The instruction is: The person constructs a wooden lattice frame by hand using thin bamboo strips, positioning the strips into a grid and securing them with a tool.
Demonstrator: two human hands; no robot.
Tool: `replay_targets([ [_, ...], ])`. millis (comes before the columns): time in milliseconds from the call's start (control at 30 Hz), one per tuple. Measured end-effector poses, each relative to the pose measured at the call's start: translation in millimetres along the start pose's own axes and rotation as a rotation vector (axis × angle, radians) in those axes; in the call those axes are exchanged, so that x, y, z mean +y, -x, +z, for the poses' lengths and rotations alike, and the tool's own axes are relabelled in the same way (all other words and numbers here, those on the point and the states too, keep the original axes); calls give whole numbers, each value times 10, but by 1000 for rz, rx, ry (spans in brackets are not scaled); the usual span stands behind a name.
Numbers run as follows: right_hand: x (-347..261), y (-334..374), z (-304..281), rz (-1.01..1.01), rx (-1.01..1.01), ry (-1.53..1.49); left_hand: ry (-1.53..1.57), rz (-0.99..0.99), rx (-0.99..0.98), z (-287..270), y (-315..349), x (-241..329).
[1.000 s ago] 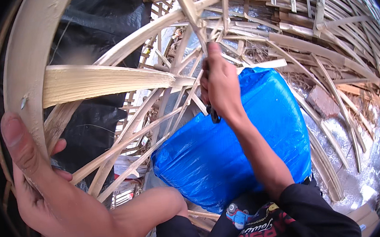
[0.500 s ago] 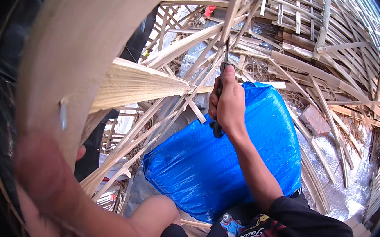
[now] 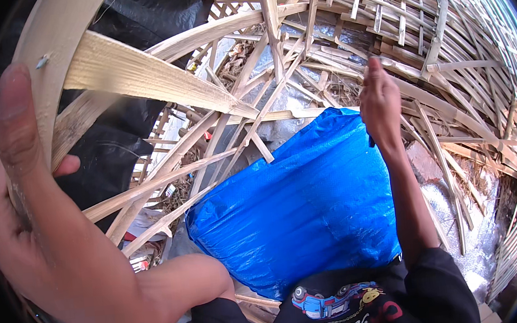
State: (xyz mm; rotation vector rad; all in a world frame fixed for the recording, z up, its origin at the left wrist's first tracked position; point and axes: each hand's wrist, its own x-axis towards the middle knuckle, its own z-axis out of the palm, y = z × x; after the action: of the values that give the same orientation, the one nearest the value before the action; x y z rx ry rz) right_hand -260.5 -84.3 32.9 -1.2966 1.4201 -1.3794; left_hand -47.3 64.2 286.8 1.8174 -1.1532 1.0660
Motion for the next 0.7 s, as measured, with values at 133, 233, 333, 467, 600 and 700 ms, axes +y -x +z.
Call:
replay_targets([
  [133, -849, 401, 64, 4, 72, -501, -108, -172, -49, 18, 69, 84],
  [233, -1025, 512, 382, 46, 69, -768, -59, -241, -69, -26, 107, 115],
  [333, -393, 404, 1003, 317, -265, -548, -105, -286, -60, -28, 194, 343],
  [467, -366, 521, 940, 475, -386, -725, -73, -307, -80, -85, 148, 263],
  [600, -720, 639, 766, 198, -131, -842, -39, -264, -65, -70, 141, 163],
  [700, -595, 643, 1034, 103, 91, -1013, -38, -238, -64, -26, 124, 123],
])
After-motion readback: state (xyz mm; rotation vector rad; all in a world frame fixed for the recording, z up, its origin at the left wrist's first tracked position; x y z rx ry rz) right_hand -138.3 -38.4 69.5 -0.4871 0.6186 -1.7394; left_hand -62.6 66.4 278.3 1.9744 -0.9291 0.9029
